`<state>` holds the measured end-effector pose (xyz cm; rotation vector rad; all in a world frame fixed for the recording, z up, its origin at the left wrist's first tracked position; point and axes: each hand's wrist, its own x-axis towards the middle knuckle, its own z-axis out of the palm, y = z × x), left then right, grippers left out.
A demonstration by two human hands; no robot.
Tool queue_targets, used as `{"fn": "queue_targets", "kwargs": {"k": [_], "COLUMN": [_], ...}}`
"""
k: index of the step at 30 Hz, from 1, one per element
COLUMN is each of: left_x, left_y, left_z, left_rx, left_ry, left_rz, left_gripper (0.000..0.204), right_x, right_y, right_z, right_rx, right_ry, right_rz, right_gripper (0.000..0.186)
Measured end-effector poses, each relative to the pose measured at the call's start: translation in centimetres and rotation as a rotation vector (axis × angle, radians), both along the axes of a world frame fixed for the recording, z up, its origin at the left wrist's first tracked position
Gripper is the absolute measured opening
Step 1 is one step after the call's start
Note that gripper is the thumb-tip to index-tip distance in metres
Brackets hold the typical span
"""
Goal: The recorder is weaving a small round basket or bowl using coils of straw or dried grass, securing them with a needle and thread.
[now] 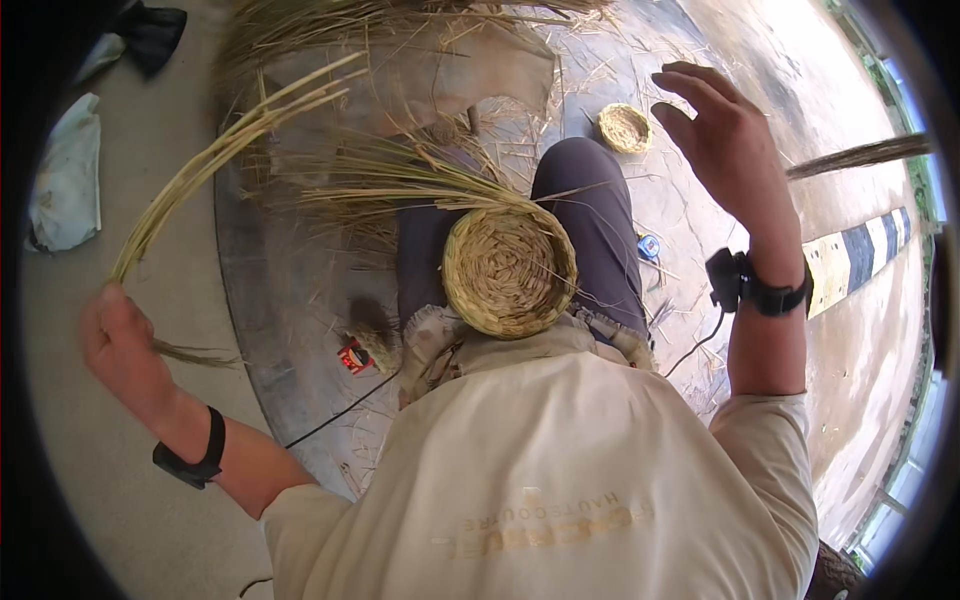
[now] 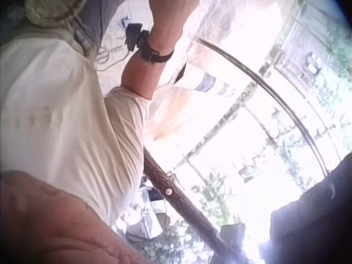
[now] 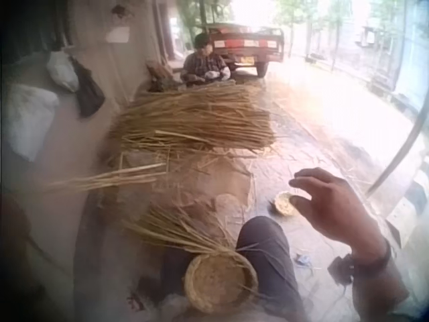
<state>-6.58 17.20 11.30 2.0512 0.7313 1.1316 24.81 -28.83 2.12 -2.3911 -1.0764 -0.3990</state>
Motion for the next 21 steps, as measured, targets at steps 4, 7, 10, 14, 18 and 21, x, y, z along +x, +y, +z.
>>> {"fn": "queue_targets", "kwargs": {"k": [4, 7, 10, 14, 18, 21], "left_x": [1.1, 2.4, 2.5, 3.3, 3.0, 1.9], "left_y": [-2.6, -4.5, -5.9, -6.9, -7.0, -6.4], "left_z": [0.2, -0.1, -0.6, -1.6, -2.4, -2.5], "left_rx": [0.246, 0.247, 0.234, 0.189, -0.019, -0.148], "left_ry": [0.200, 0.195, 0.253, 0.184, 0.103, 0.058], "left_rz": [-0.084, -0.153, -0.236, -0.445, -0.610, -0.639], "left_gripper": [0.029, 0.026, 0.025, 0.027, 0.033, 0.038], "right_x": [-3.3, -4.3, -4.7, -5.3, -5.2, -4.2], "right_y": [3.0, 4.4, 5.5, 8.6, 9.5, 9.0], "right_z": [3.8, 4.4, 3.8, 1.6, -0.2, -1.5], "right_rx": [0.190, 0.170, 0.117, 0.125, -0.050, -0.277], "right_ry": [-0.034, 0.043, 0.034, -0.155, -0.033, 0.385], "right_rz": [0.250, 0.343, 0.409, 0.396, 0.336, 0.312], "right_gripper": [0.024, 0.026, 0.042, 0.076, 0.083, 0.078]}}
